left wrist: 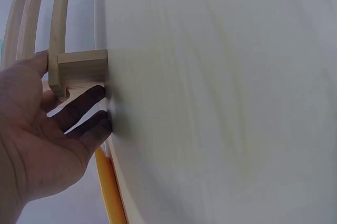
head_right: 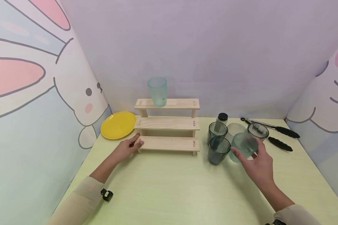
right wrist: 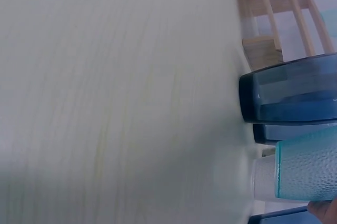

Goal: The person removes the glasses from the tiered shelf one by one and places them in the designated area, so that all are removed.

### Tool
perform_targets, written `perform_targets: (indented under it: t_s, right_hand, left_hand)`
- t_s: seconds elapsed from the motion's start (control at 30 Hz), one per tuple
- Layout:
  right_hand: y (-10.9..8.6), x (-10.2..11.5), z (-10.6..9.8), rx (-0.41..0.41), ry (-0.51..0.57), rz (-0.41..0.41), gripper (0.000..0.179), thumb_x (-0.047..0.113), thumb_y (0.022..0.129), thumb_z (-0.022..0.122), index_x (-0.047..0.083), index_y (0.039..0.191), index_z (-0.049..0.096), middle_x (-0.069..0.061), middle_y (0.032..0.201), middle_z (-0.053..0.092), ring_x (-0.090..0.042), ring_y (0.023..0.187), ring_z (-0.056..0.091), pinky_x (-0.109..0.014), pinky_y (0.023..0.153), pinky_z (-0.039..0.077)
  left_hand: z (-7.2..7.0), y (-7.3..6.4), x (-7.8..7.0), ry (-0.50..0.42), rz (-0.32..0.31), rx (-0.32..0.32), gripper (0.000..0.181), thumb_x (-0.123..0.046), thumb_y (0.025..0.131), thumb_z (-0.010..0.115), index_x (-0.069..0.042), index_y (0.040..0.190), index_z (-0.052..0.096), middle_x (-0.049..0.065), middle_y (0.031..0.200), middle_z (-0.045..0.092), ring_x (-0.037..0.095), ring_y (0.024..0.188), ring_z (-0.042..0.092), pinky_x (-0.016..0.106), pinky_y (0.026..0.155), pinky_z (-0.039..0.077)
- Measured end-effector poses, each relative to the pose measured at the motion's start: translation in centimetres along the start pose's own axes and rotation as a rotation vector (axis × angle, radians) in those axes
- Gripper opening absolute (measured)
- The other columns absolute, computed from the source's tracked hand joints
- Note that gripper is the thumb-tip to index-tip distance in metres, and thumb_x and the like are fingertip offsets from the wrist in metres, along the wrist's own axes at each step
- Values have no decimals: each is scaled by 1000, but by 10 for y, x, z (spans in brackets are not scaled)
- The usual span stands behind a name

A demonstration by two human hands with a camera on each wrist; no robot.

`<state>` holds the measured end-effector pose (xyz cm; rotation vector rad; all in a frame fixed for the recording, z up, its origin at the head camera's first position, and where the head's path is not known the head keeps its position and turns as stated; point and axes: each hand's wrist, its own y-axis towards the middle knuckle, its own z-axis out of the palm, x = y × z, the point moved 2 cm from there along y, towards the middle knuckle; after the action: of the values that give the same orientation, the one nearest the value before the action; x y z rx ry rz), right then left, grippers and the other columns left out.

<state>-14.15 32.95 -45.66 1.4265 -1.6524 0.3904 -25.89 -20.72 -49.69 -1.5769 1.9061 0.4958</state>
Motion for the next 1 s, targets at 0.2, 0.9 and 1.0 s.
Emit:
perform_targets:
  t_s: [0.2,0.9,1.0]
  right_hand:
    - [-1,-7,1,55,-2,-4,77,31,96,90,14,160,51,-9,146,64,28,112,48,5,90,42]
    - [-6,-19,8,180,-53,11,87,39,101,84,5,165,36,-36,155,58,-65,134,56,6,80,36]
    - [-6,-20,8,175,-53,2,86,38,101,85,5,164,37,-36,154,58,-65,134,56,7,81,36]
  left_hand:
    - [0,0,0,-5,-8,6,86,-72,107,56,-19,173,39,22,160,62,27,109,62,45,97,55]
    - [0,-1,-1,-15,-2,6,85,-71,107,58,-19,173,40,21,157,64,26,111,61,50,105,56]
    - [0,-1,-1,-19,-6,8,86,-72,107,58,-20,173,40,21,158,63,27,112,61,49,104,56]
